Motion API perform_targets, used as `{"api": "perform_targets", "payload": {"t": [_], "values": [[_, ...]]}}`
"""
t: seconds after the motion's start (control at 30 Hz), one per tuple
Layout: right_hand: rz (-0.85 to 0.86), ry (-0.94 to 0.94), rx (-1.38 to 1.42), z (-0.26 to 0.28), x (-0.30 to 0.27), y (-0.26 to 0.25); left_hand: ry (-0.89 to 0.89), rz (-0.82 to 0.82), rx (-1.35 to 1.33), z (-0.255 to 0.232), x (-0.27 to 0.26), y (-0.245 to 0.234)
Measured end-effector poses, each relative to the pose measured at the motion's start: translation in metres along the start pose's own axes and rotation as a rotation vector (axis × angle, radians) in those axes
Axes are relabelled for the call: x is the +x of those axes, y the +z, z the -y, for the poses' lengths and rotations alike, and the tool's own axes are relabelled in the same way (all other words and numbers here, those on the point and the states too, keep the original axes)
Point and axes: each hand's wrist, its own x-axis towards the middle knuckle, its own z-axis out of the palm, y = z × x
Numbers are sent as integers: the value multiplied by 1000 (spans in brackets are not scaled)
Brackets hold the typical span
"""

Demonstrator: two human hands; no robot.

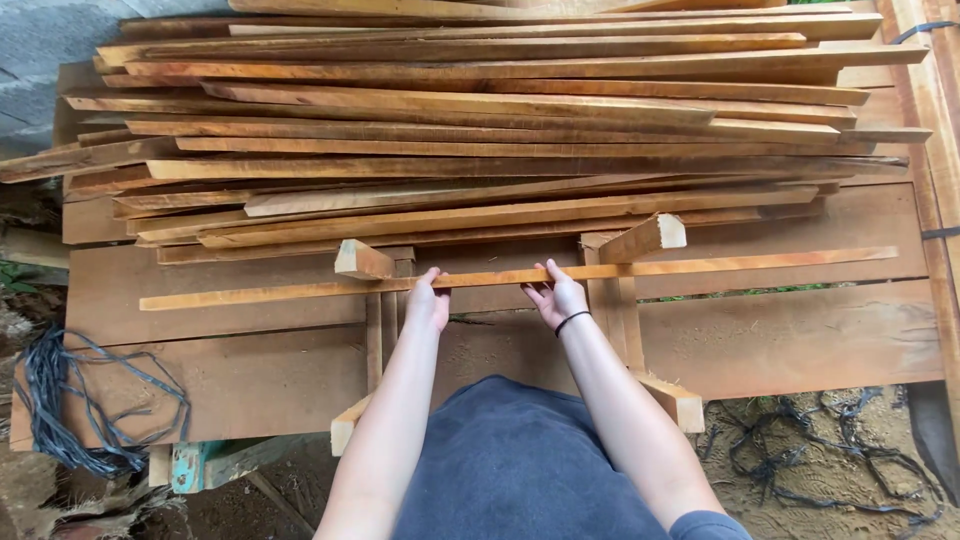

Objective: The person is gathering thin wooden strips and tying them together using black plastic ties.

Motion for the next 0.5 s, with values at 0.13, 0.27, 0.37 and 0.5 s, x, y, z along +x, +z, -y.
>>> {"api": "perform_targets", "payload": {"t": [0.13,0.27,0.37,0.5], "values": [[-114,10,-62,-9,28,-14,-149,53,230,3,15,-9],[-163,-31,-261,-17,44,-29,-189,84,529,-15,-8,-11],[-143,-24,-576,4,-15,-1,-215,151,792,-30,-51,6],[-77,165,-1020,2,0,-21,-192,363,1324,-5,-54,7]]}}
